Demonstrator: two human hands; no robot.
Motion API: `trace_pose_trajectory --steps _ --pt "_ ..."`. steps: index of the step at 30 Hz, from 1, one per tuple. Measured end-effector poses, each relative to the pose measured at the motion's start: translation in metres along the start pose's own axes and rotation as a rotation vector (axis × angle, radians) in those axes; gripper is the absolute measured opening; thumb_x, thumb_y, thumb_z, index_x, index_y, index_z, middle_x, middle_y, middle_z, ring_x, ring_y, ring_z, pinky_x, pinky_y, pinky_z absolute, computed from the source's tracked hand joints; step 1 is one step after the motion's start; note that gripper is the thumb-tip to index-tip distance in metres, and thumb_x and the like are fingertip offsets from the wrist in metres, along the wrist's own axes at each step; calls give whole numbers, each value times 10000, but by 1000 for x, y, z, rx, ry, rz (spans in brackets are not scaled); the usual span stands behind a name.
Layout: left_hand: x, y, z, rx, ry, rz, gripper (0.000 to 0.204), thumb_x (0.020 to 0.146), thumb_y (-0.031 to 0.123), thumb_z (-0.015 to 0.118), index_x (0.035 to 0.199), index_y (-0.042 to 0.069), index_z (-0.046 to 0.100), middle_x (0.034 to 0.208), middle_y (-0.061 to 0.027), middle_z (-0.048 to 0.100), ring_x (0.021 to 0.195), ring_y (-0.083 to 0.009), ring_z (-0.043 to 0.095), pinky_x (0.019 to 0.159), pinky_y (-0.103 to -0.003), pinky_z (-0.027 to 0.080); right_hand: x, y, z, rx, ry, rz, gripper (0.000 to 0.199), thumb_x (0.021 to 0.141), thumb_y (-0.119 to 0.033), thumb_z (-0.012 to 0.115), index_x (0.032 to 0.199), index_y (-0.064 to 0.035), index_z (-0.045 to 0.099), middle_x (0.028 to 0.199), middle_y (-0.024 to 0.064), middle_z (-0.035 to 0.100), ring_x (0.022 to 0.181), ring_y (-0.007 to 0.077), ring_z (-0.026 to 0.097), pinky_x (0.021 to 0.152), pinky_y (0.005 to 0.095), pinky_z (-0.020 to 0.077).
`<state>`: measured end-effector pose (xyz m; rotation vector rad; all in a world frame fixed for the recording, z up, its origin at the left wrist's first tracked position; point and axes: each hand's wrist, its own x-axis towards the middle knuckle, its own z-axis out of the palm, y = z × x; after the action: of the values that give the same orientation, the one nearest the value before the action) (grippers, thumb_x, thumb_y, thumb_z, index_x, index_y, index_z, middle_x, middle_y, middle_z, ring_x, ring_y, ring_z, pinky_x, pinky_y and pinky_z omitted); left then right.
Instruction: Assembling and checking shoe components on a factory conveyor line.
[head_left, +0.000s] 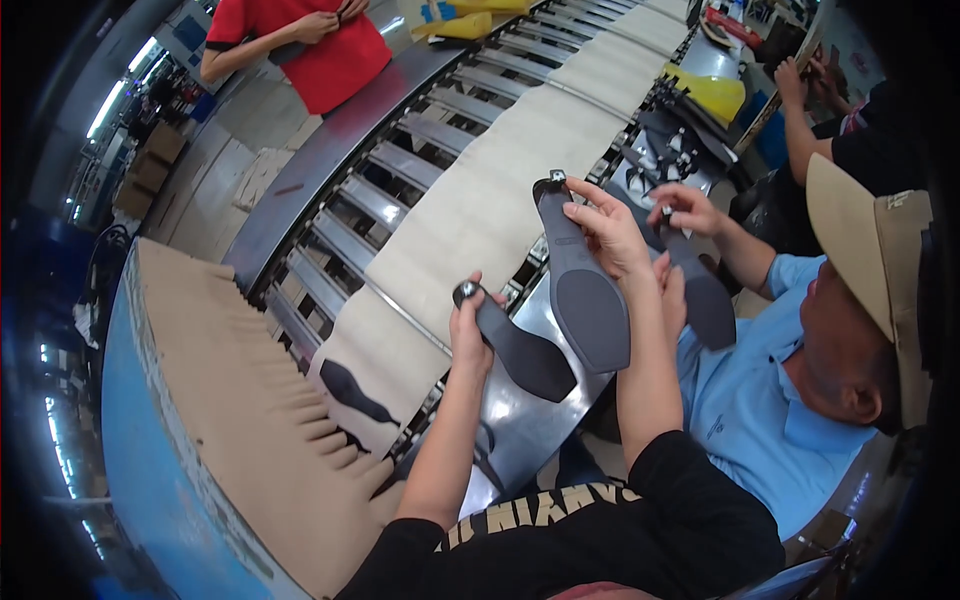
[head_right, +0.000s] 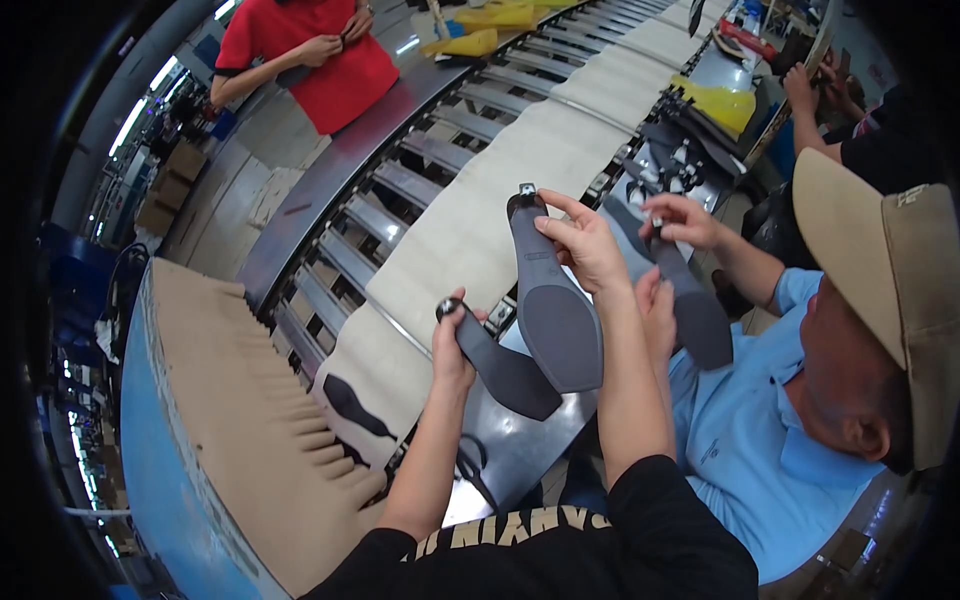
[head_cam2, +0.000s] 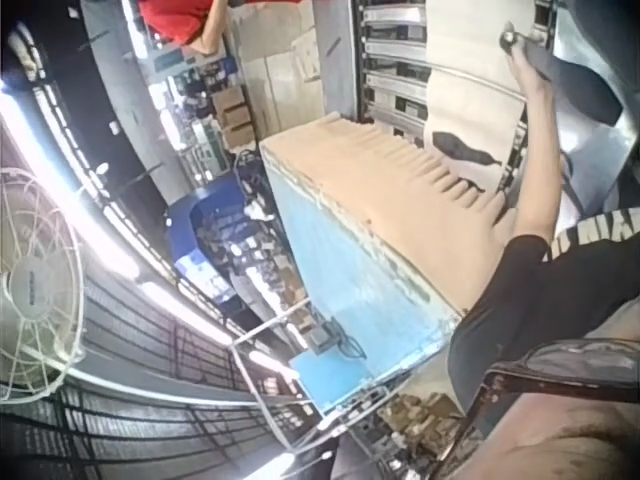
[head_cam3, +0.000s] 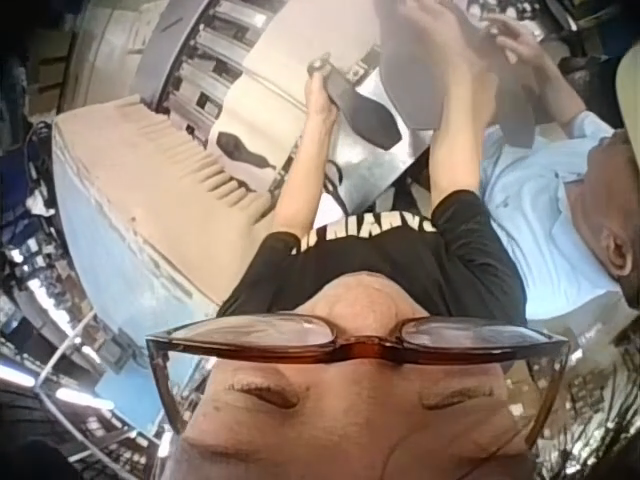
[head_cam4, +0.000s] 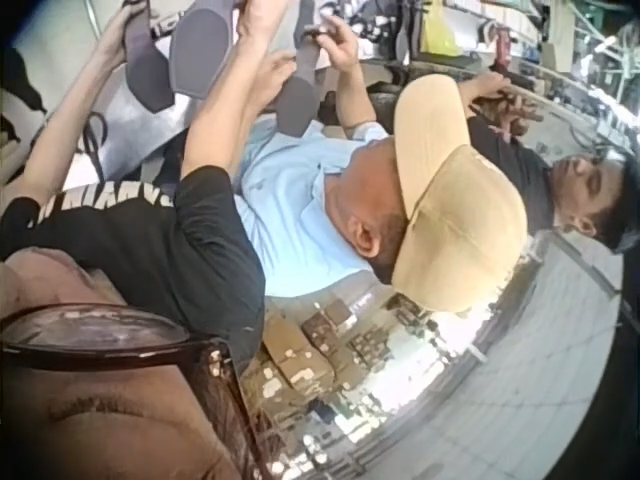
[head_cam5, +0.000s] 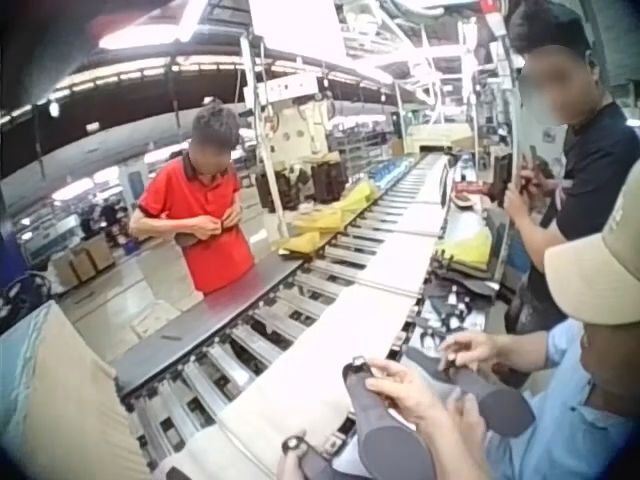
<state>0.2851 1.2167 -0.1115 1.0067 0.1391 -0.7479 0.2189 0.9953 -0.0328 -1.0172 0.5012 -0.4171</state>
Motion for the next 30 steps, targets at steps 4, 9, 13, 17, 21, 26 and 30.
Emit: trace_pose_trajectory --steps 4,9,13,17,21,26,30 --pt "-17 23 -10 -34 -108 -77 423 921 248 511 1259 -6 514 833 -82 638 677 -127 587 603 -260 485 -44 27 19 -16 -21 44 527 823 -94 699 1306 -13 506 726 1 647 529 42 554 428 175 397" --pt "-38 35 -3 -33 -151 -123 507 936 394 552 1230 -20 551 806 -86 672 675 -128 609 647 -247 506 -84 39 33 -101 -55 76 505 844 -76 675 1319 -25 508 678 -30 605 534 10 504 463 161 366" --pt "-47 39 -7 -7 -157 -169 459 922 352 589 1174 -32 588 843 -84 670 686 -126 618 651 -248 514 -102 47 43 -139 -68 55 514 838 -61 674 1322 -27 505 670 -37 595 557 19 524 476 163 380" --pt "-49 36 -5 -18 -178 -193 364 875 224 656 1122 -41 617 891 -77 663 693 -144 629 660 -262 538 -111 47 48 -185 -52 36 515 836 -58 672 1322 -25 504 670 -39 595 556 18 526 477 165 385" --pt "-53 35 5 -33 -140 -209 320 831 174 682 1061 -41 622 881 -85 663 704 -162 644 661 -276 546 -110 52 47 -225 -67 5 517 830 -55 673 1317 -13 504 646 -42 582 534 17 504 467 165 368" --pt "-50 32 6 9 -121 -262 229 774 124 707 922 -16 602 845 -98 663 704 -186 659 656 -300 554 -107 58 44 -187 -63 28 516 827 -56 675 1312 -9 506 625 -42 568 519 15 482 459 168 351" --pt "-41 28 5 36 -99 -273 230 774 122 708 923 -20 605 833 -93 662 694 -186 657 649 -297 554 -102 63 41 -161 -41 58 509 828 -58 675 1308 -14 512 626 -42 567 522 18 482 461 172 350"
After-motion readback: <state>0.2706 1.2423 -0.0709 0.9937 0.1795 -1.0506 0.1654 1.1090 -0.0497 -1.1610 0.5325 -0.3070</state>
